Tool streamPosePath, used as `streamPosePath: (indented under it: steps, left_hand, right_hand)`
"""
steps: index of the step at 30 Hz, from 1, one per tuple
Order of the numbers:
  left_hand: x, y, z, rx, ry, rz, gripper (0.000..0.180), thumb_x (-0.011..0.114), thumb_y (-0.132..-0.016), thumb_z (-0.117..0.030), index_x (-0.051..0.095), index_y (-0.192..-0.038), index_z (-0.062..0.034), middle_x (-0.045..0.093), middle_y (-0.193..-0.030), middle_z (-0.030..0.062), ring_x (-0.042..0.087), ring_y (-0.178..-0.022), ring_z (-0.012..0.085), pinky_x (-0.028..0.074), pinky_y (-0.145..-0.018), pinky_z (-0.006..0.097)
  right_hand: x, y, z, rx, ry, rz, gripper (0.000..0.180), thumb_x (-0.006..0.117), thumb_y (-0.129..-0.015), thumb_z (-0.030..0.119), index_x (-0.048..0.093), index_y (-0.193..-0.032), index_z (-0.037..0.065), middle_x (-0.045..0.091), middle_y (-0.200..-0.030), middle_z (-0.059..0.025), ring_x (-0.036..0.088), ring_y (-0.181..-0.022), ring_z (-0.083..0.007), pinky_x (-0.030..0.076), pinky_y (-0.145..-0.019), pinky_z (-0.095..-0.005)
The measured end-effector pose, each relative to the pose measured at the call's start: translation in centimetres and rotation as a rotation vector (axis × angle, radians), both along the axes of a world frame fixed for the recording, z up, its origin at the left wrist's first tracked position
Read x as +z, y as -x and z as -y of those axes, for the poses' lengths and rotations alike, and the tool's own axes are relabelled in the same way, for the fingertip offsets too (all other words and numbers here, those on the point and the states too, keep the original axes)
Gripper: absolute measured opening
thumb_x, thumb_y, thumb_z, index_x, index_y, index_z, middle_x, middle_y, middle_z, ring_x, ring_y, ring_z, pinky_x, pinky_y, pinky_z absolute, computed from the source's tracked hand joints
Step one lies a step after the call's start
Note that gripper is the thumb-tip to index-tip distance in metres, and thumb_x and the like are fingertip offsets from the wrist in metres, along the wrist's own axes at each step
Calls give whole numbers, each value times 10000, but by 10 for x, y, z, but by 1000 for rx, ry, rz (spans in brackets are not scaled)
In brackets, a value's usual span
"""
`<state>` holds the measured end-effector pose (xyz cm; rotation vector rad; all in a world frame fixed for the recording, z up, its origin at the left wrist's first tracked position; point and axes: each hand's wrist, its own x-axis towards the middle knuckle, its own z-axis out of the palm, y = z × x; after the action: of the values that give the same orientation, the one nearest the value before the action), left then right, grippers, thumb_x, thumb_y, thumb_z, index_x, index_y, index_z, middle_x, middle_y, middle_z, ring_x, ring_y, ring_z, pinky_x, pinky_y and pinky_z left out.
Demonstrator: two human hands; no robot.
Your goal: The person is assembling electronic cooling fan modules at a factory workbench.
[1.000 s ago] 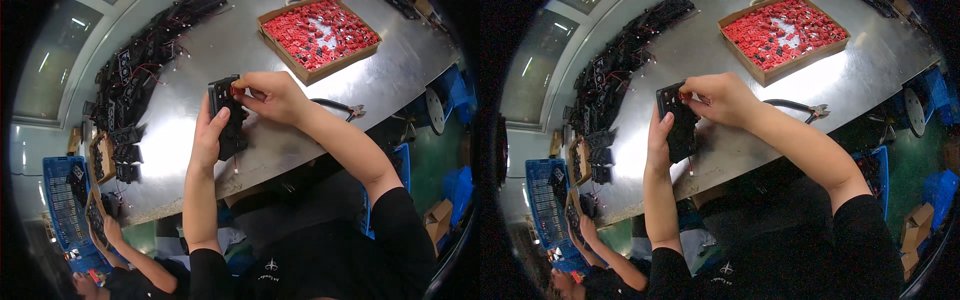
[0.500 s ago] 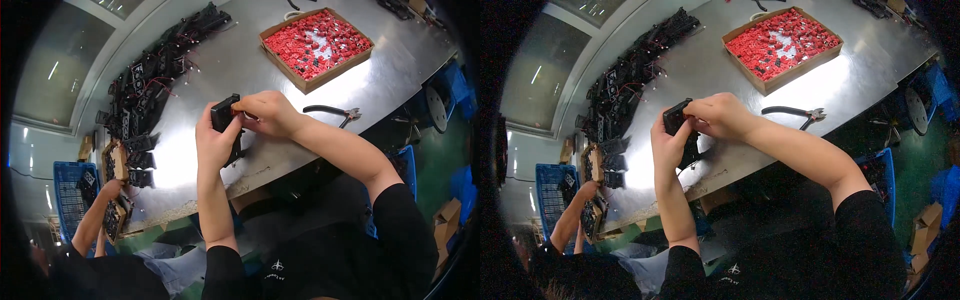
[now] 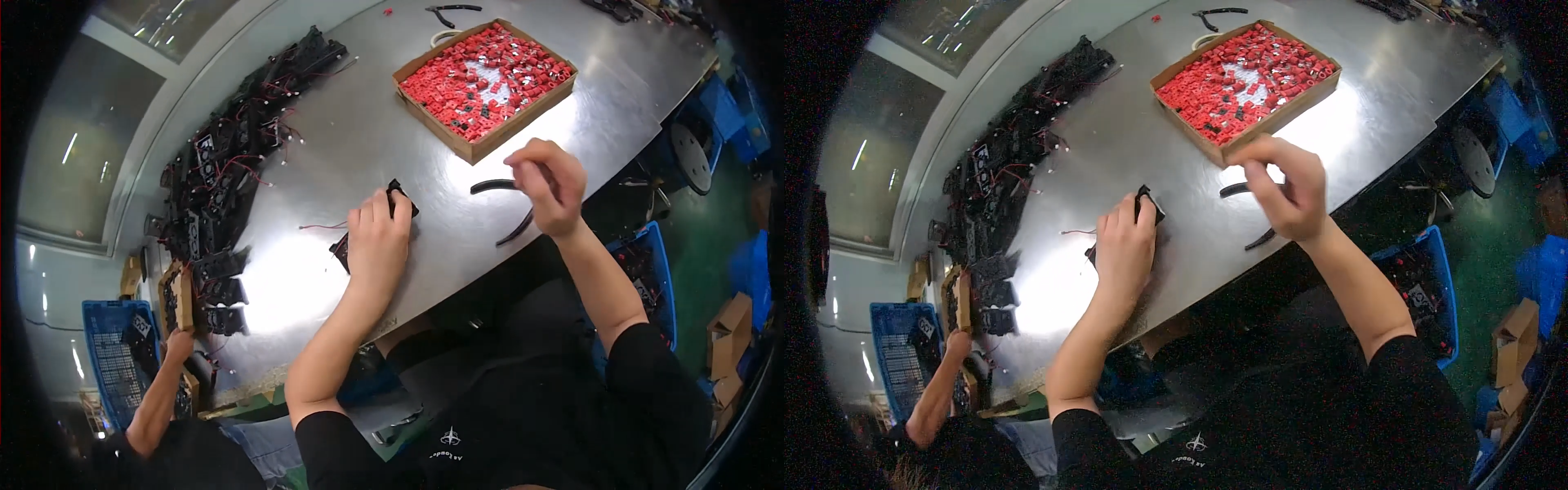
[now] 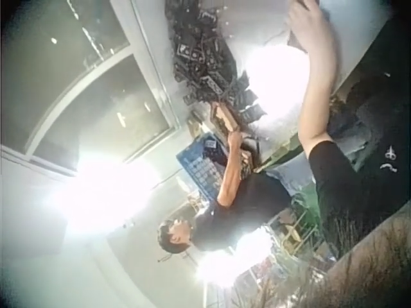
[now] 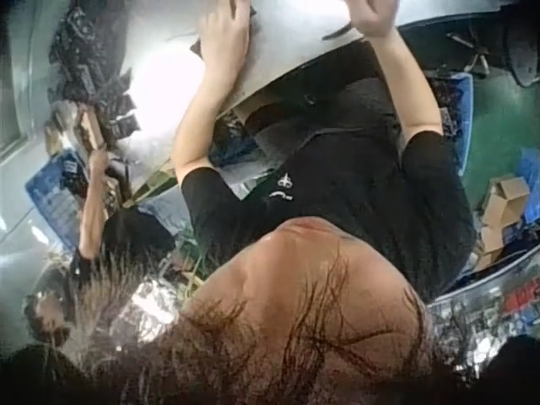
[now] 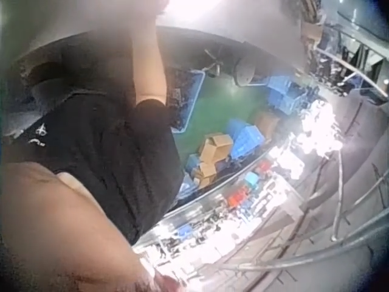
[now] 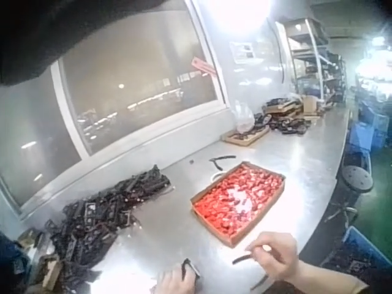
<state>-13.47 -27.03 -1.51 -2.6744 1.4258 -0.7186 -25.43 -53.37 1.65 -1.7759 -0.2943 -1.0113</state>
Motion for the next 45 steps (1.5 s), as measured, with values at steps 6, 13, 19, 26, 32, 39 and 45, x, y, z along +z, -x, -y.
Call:
streamPosePath:
  steps: [6, 13, 19, 26, 32, 39, 45]
  left_hand:
    - [1, 7, 1, 55, -51, 85, 329, 618, -935, -131, 657, -1243, -21, 659, -1252, 157, 647, -1040, 285, 503, -892, 419]
    - [7, 14, -4, 14, 88, -59, 478, 747, -925, -289, 645, -1314, -30, 630, -1350, 168, 627, -1162, 330, 482, -981, 478]
    - [18, -9, -17, -81, 188, -404, 474, 769, -916, -351, 650, -1242, -29, 674, -1262, 164, 631, -1157, 342, 482, -968, 493]
    - [22, -18, -15, -117, 340, -699, 611, 882, -832, -347, 632, -1288, -25, 718, -1150, 205, 679, -1093, 412, 529, -972, 497]
    - [12, -20, -19, -226, 323, -648, 639, 886, -829, -376, 618, -1294, -29, 728, -1105, 193, 698, -1058, 405, 548, -942, 487]
    - [16, -19, -17, -196, 312, -653, 652, 899, -816, -385, 607, -1277, -29, 731, -1086, 179, 712, -1014, 402, 567, -885, 478]
    - [19, -18, -12, -250, 345, -635, 642, 917, -764, -341, 565, -1172, 8, 700, -1079, 220, 701, -1048, 408, 565, -904, 474]
  right_hand:
    - [-51, 73, 21, -181, -173, -227, 184, 524, -1060, 17, 698, -1059, -43, 597, -821, -43, 517, -675, -82, 394, -603, -226]
    - [-54, 89, 37, -219, 0, -389, 168, 585, -1040, 41, 697, -1142, -32, 635, -979, -76, 572, -803, -124, 459, -717, -261]
    - [-16, 44, 23, -73, 709, -621, 829, 833, -852, 409, 536, -1546, 68, 513, -1525, -206, 504, -1404, -382, 377, -1200, -499]
    - [-38, 57, 8, -17, 1022, -572, 1013, 899, -732, 561, 549, -1547, 72, 557, -1454, -180, 511, -1386, -422, 368, -1217, -548]
    - [-30, 47, -9, 189, 654, -359, 562, 851, -820, 205, 657, -1333, 83, 625, -1157, -157, 636, -915, -281, 525, -832, -386]
    - [13, -68, -48, 665, -469, -288, 405, 663, -980, 217, 516, -1327, 69, 618, -1133, -112, 549, -869, -172, 470, -812, -319]
    - [-40, -139, -77, 450, -198, -151, 349, 574, -1005, 12, 513, -1348, 30, 610, -1048, -75, 569, -941, -133, 490, -836, -284]
